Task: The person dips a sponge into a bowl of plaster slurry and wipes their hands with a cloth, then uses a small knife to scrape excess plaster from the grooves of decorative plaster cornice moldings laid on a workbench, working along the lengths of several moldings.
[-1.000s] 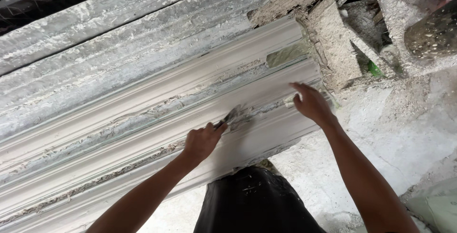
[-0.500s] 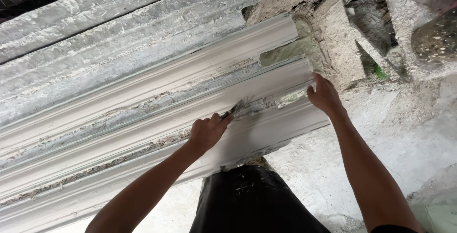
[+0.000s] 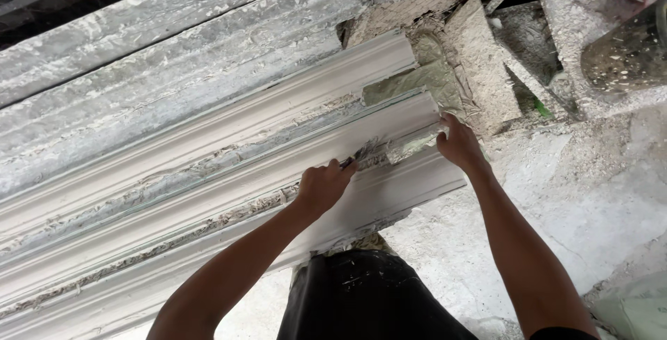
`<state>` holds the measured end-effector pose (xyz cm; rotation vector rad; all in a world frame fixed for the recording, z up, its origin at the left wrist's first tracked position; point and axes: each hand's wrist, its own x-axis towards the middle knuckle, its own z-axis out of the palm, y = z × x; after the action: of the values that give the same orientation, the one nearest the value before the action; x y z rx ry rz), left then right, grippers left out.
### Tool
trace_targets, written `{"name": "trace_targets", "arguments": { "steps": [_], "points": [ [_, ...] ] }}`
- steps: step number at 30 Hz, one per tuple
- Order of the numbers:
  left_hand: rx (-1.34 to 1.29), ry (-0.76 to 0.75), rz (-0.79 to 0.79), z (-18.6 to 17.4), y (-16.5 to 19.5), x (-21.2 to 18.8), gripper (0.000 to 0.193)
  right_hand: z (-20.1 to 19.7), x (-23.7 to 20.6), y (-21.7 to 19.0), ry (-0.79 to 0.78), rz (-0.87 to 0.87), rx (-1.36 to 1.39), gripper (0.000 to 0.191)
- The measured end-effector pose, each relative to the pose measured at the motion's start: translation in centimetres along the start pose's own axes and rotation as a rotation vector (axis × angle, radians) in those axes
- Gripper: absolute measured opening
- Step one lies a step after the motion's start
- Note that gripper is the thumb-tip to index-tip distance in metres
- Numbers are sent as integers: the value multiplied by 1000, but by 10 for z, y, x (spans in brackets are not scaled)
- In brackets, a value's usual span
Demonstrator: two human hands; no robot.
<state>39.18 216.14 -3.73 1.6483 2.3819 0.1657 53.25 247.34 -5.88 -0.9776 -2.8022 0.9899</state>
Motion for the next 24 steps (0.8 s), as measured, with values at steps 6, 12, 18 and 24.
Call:
{"name": "trace_targets", "arguments": {
  "steps": [6, 12, 18, 24],
  "points": [
    [48, -63, 15, 14, 43, 65, 48, -2, 0, 4, -102, 76, 23, 58],
    [-6, -64, 24, 8, 29, 46, 46, -2, 0, 6, -60, 90, 64, 60],
    [-41, 21, 5, 13, 88, 111, 39, -7, -2, -3, -100, 169, 41, 56],
    [-37, -58, -5, 7, 79, 102, 34, -7, -4, -3, -32, 145, 106, 60]
  ]
}}
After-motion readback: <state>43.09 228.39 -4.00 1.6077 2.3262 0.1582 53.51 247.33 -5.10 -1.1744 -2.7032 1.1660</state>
